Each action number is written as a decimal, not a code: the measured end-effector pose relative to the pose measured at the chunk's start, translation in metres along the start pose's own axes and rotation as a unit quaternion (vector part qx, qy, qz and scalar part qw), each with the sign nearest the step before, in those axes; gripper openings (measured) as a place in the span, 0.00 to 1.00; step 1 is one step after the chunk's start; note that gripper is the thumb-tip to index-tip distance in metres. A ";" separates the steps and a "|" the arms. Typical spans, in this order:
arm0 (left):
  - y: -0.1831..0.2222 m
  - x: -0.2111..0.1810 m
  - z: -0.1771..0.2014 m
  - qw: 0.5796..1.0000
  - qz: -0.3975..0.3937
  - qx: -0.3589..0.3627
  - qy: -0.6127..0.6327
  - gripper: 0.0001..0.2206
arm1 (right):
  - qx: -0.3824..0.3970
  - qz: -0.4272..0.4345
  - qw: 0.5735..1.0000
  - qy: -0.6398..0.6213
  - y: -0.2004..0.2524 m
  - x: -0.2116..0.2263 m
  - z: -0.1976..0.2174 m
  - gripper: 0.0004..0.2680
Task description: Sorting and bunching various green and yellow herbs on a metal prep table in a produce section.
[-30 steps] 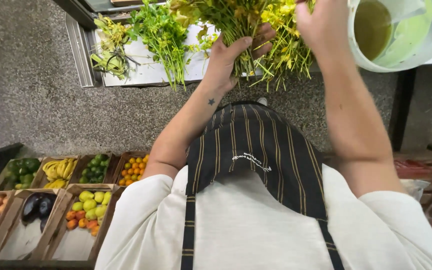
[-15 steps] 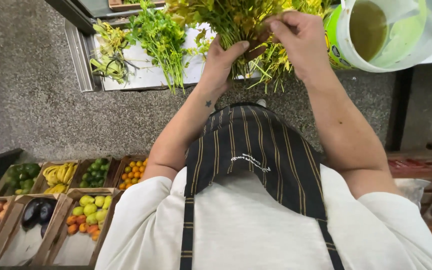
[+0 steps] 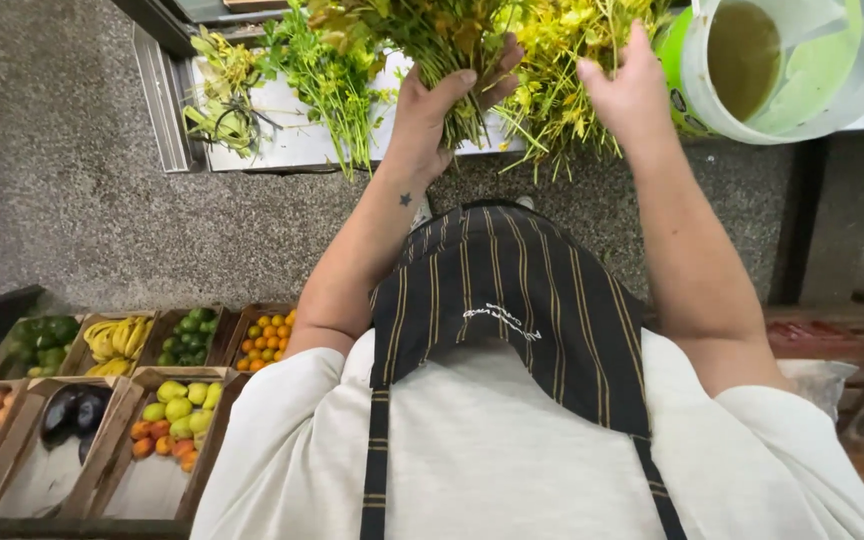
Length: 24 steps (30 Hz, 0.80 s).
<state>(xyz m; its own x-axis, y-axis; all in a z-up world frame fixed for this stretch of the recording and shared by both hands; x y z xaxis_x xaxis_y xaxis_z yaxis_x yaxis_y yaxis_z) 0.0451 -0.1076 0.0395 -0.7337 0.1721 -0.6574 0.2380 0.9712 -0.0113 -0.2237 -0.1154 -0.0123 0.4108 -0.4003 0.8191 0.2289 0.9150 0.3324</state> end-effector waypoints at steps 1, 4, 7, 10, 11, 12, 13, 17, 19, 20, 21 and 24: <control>0.001 0.000 -0.002 1.000 0.008 -0.002 -0.015 0.17 | -0.062 0.029 0.990 0.127 0.003 0.003 0.001 0.29; -0.002 0.000 -0.009 1.000 0.022 0.016 -0.016 0.19 | -0.097 0.175 0.972 0.121 0.025 0.042 -0.008 0.18; -0.007 0.035 0.035 0.991 0.073 -0.069 -0.094 0.28 | 0.014 0.231 0.970 -0.075 0.048 0.083 -0.026 0.05; -0.004 0.047 0.049 0.946 0.160 -0.181 -0.213 0.52 | 0.070 0.187 0.964 -0.174 0.054 0.099 -0.041 0.01; -0.001 0.045 0.043 0.926 0.208 -0.202 -0.241 0.70 | 0.055 0.197 0.956 -0.209 0.054 0.105 -0.043 0.02; 0.000 0.041 0.039 0.927 0.206 -0.202 -0.241 0.70 | 0.055 0.198 0.956 -0.209 0.053 0.103 -0.044 0.02; 0.004 0.039 0.037 0.908 0.239 -0.207 -0.275 0.69 | 0.037 0.201 0.958 -0.198 0.052 0.100 -0.044 0.03; 0.007 0.042 0.039 0.923 0.280 -0.199 -0.174 0.44 | 0.017 0.185 0.971 -0.153 0.053 0.087 -0.041 0.09; 0.006 0.049 0.043 0.949 0.236 -0.183 -0.103 0.34 | 0.009 0.194 0.969 -0.154 0.058 0.091 -0.037 0.04; 0.003 0.048 0.044 0.968 0.187 -0.166 -0.034 0.24 | 0.002 0.206 0.966 -0.157 0.060 0.095 -0.035 0.03; 0.005 0.047 0.043 0.968 0.186 -0.167 -0.033 0.24 | 0.003 0.207 0.966 -0.156 0.063 0.093 -0.033 0.03; 0.001 0.032 0.031 0.974 0.168 -0.151 -0.028 0.19 | -0.009 0.239 0.959 -0.155 0.068 0.094 -0.026 0.05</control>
Point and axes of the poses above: each hand's wrist, its own y-axis away from the middle knuckle, its own z-axis out of the back of the hand, x = y × z, the point moved 7 cm from there along -y, towards the middle knuckle, and after that the axes turned 7 degrees about -x, right-handed, at the moved point
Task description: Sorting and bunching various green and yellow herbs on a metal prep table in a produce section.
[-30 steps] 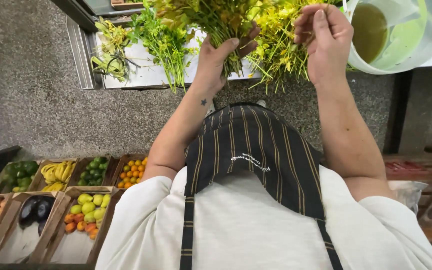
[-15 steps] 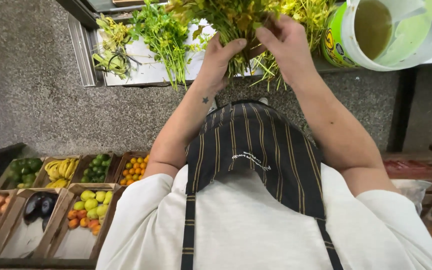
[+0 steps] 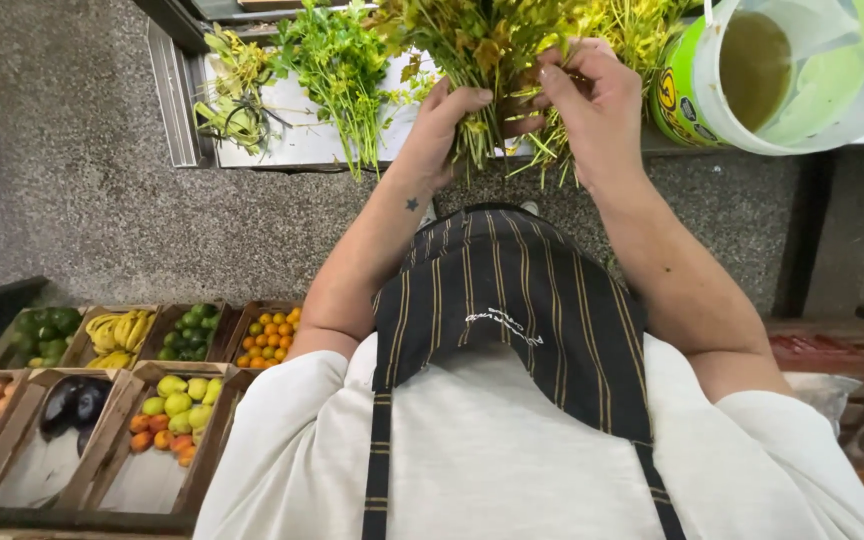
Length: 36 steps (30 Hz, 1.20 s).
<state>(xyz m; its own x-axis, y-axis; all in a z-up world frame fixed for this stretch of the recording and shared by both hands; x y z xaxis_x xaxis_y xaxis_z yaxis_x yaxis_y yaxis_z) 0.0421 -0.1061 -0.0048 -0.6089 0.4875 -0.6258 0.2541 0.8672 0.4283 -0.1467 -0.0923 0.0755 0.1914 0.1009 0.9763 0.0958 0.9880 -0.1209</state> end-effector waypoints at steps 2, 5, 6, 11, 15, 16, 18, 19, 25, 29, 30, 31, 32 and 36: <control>0.007 -0.004 0.008 0.970 0.114 -0.152 -0.152 0.69 | 0.003 -0.004 1.000 -0.028 0.002 -0.001 0.004 0.05; 0.002 0.003 0.003 0.995 0.046 -0.047 0.073 0.21 | 0.011 0.004 0.997 -0.077 0.005 0.022 0.003 0.06; 0.004 0.001 0.003 0.995 0.048 -0.046 0.072 0.21 | 0.009 0.004 0.997 -0.078 0.007 0.019 0.004 0.06; 0.023 -0.034 -0.030 0.979 -0.091 0.182 0.014 0.18 | -0.016 0.024 0.999 -0.037 0.013 0.020 0.014 0.06; 0.018 -0.034 -0.021 0.984 -0.076 0.159 0.040 0.20 | 0.003 0.005 0.999 -0.052 0.020 0.020 0.018 0.06; 0.020 -0.038 -0.022 0.980 -0.093 0.175 0.026 0.20 | 0.006 -0.014 0.997 -0.074 0.022 0.016 0.019 0.06; 0.022 -0.043 -0.020 0.976 -0.110 0.190 0.013 0.20 | 0.009 -0.034 0.995 -0.095 0.023 0.011 0.020 0.06; 0.021 -0.043 -0.016 0.977 -0.104 0.185 0.025 0.21 | 0.010 -0.027 0.995 -0.094 0.024 0.011 0.020 0.07; 0.035 -0.067 0.018 0.982 -0.129 0.135 0.033 0.23 | 0.016 0.046 0.998 -0.050 0.015 -0.003 0.013 0.11; 0.077 -0.112 0.046 0.962 -0.234 0.142 -0.019 0.23 | 0.041 0.121 0.992 0.019 0.002 -0.021 -0.012 0.16; 0.087 -0.120 0.060 0.962 -0.241 0.129 -0.018 0.23 | 0.055 0.119 0.991 0.014 -0.002 -0.024 -0.029 0.16; 0.097 -0.128 0.075 0.964 -0.243 0.111 -0.008 0.22 | 0.057 0.084 0.995 -0.001 -0.007 -0.031 -0.046 0.17; 0.102 -0.134 0.086 0.965 -0.244 0.098 0.003 0.21 | 0.055 0.050 0.997 -0.012 -0.014 -0.038 -0.058 0.18; 0.140 -0.146 0.143 0.957 -0.283 0.061 0.004 0.21 | 0.094 0.084 0.991 -0.034 -0.030 -0.051 -0.136 0.15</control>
Point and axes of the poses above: each hand's wrist, its own y-axis away from the middle knuckle, its own z-axis out of the back of the hand, x = y × z, the point moved 7 cm from there along -y, towards the middle knuckle, and after that the axes turned 7 degrees about -x, right-handed, at the moved point
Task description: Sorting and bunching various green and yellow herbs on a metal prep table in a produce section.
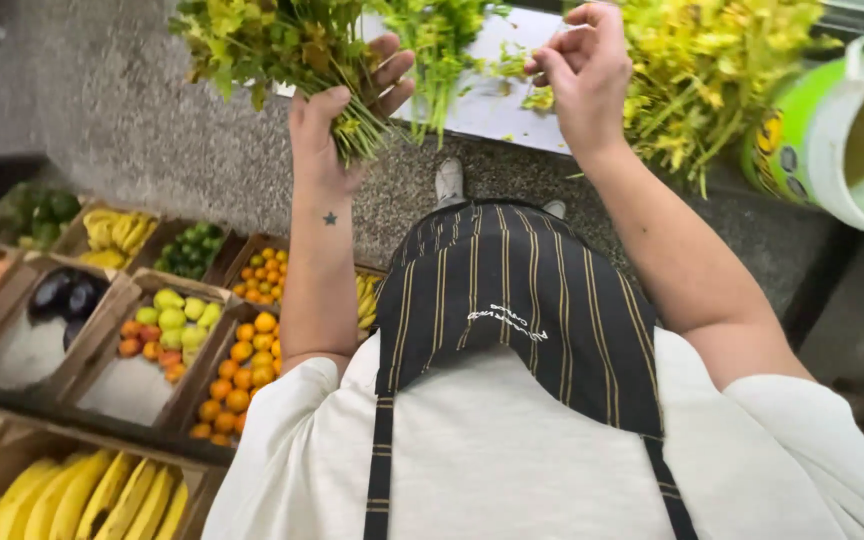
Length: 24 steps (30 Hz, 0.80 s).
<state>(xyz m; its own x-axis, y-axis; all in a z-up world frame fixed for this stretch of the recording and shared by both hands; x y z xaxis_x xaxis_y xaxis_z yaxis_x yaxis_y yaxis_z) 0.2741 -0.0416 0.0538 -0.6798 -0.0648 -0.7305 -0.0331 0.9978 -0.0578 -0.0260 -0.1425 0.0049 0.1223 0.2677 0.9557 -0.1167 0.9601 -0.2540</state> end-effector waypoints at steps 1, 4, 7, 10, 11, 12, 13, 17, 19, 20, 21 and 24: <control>0.008 -0.006 0.012 1.000 -0.004 -0.027 -0.005 0.23 | -0.002 -0.032 0.999 -0.035 -0.004 -0.017 -0.020 0.15; 0.025 -0.016 0.047 0.997 -0.011 -0.070 0.003 0.24 | 0.007 -0.121 0.991 -0.047 -0.006 -0.069 -0.077 0.14; 0.042 -0.022 0.072 0.993 -0.002 -0.116 0.027 0.24 | 0.032 -0.223 0.974 0.028 0.021 -0.117 -0.118 0.14; 0.043 -0.028 0.088 0.987 0.014 -0.151 0.050 0.25 | 0.080 -0.250 0.957 0.121 0.041 -0.132 -0.135 0.15; 0.043 -0.028 0.092 0.985 0.022 -0.160 0.062 0.24 | 0.114 -0.238 0.951 0.162 0.049 -0.131 -0.138 0.16; 0.042 -0.030 0.096 0.985 0.027 -0.160 0.064 0.24 | 0.112 -0.242 0.950 0.164 0.055 -0.144 -0.137 0.16; 0.041 -0.033 0.099 0.985 0.025 -0.159 0.056 0.24 | 0.117 -0.233 0.943 0.207 0.062 -0.157 -0.136 0.17; 0.028 -0.038 0.111 0.988 0.036 -0.149 0.038 0.24 | 0.108 -0.223 0.916 0.317 0.074 -0.192 -0.132 0.17; 0.019 -0.039 0.115 0.987 0.049 -0.146 0.044 0.25 | 0.093 -0.213 0.921 0.313 0.064 -0.187 -0.148 0.18; 0.014 -0.040 0.117 0.987 0.054 -0.145 0.046 0.26 | 0.080 -0.196 0.928 0.307 0.056 -0.183 -0.158 0.20; 0.011 -0.041 0.116 0.987 0.058 -0.142 0.045 0.26 | 0.076 -0.199 0.928 0.307 0.054 -0.187 -0.164 0.20; 0.002 -0.047 0.114 0.991 0.058 -0.116 0.016 0.26 | 0.085 -0.156 0.917 0.357 0.042 -0.185 -0.189 0.23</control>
Point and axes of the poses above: each hand's wrist, its own y-axis away from the middle knuckle, its own z-axis out of the back of the hand, x = y × z, the point moved 7 cm from there along -y, towards the middle knuckle, and after that the axes turned 7 degrees about -x, right-handed, at the moved point
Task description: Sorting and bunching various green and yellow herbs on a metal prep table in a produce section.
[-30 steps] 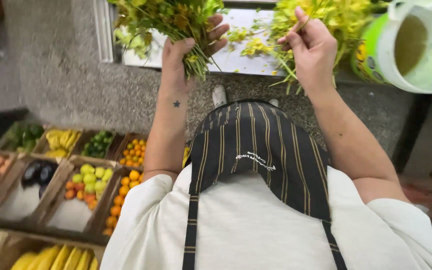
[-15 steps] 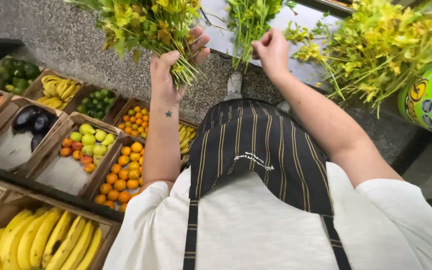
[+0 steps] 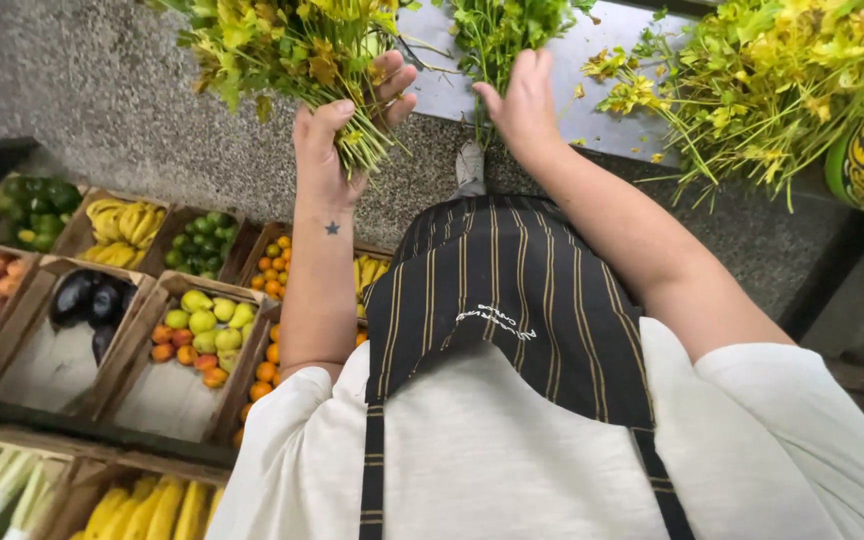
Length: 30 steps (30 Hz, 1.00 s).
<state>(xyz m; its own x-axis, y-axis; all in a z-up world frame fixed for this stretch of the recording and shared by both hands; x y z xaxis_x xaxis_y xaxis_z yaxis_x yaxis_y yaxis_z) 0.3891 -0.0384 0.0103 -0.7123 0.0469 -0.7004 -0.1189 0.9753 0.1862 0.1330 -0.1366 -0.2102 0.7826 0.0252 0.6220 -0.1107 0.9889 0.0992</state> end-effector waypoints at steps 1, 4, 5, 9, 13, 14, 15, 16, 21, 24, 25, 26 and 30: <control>-0.002 -0.001 0.000 1.000 0.006 0.007 0.007 0.26 | 0.008 0.008 1.000 0.021 -0.002 0.011 -0.002 0.23; -0.003 -0.007 0.000 1.000 0.013 0.015 0.008 0.26 | 0.029 0.019 0.999 0.033 -0.010 0.034 -0.016 0.20; -0.003 -0.008 -0.001 1.000 0.014 0.016 0.006 0.26 | 0.040 0.023 0.999 0.024 -0.014 0.039 -0.022 0.17; -0.005 -0.011 0.005 0.999 0.026 0.010 -0.019 0.27 | 0.053 0.050 0.997 0.010 -0.026 0.073 -0.034 0.18; -0.011 -0.011 0.006 0.999 0.028 0.017 -0.010 0.28 | 0.037 0.074 0.996 -0.019 -0.034 0.067 -0.047 0.23; -0.013 -0.011 0.005 1.000 0.020 0.022 -0.010 0.29 | 0.052 0.073 0.996 -0.026 -0.032 0.065 -0.047 0.25; -0.014 -0.014 0.005 1.000 0.018 0.021 -0.010 0.29 | 0.053 0.075 0.995 -0.027 -0.027 0.065 -0.037 0.25; -0.015 -0.016 0.003 0.999 0.012 0.032 -0.019 0.28 | 0.085 0.064 0.994 0.000 -0.021 0.062 -0.030 0.27; -0.024 -0.023 0.012 0.996 -0.024 0.079 -0.031 0.24 | 0.044 0.118 0.991 0.043 0.023 0.022 0.033 0.20; -0.026 -0.014 0.009 0.996 -0.016 0.090 -0.019 0.22 | 0.054 0.138 0.983 0.112 0.072 -0.037 0.069 0.22; -0.026 -0.010 0.007 0.998 -0.009 0.057 -0.029 0.26 | 0.047 0.170 0.969 0.171 0.089 -0.054 0.082 0.26; -0.023 -0.012 0.008 0.999 -0.011 0.020 -0.043 0.29 | 0.042 0.209 0.951 0.226 0.101 -0.066 0.089 0.31; -0.027 0.016 -0.022 0.996 0.001 0.078 -0.041 0.27 | 0.059 0.178 0.945 0.267 0.085 -0.116 0.125 0.29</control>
<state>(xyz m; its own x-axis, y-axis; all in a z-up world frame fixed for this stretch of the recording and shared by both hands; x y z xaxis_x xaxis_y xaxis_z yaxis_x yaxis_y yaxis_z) 0.3659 -0.0691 0.0091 -0.6527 0.0594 -0.7553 -0.0050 0.9966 0.0827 -0.0438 -0.0734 -0.1767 0.8768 0.4555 0.1538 -0.4688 0.8811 0.0630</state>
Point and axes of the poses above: each hand's wrist, its own y-axis away from the middle knuckle, its own z-axis out of the back of the hand, x = y × z, the point moved 7 cm from there along -y, towards the middle knuckle, and after that the axes turned 7 degrees about -x, right-handed, at the moved point
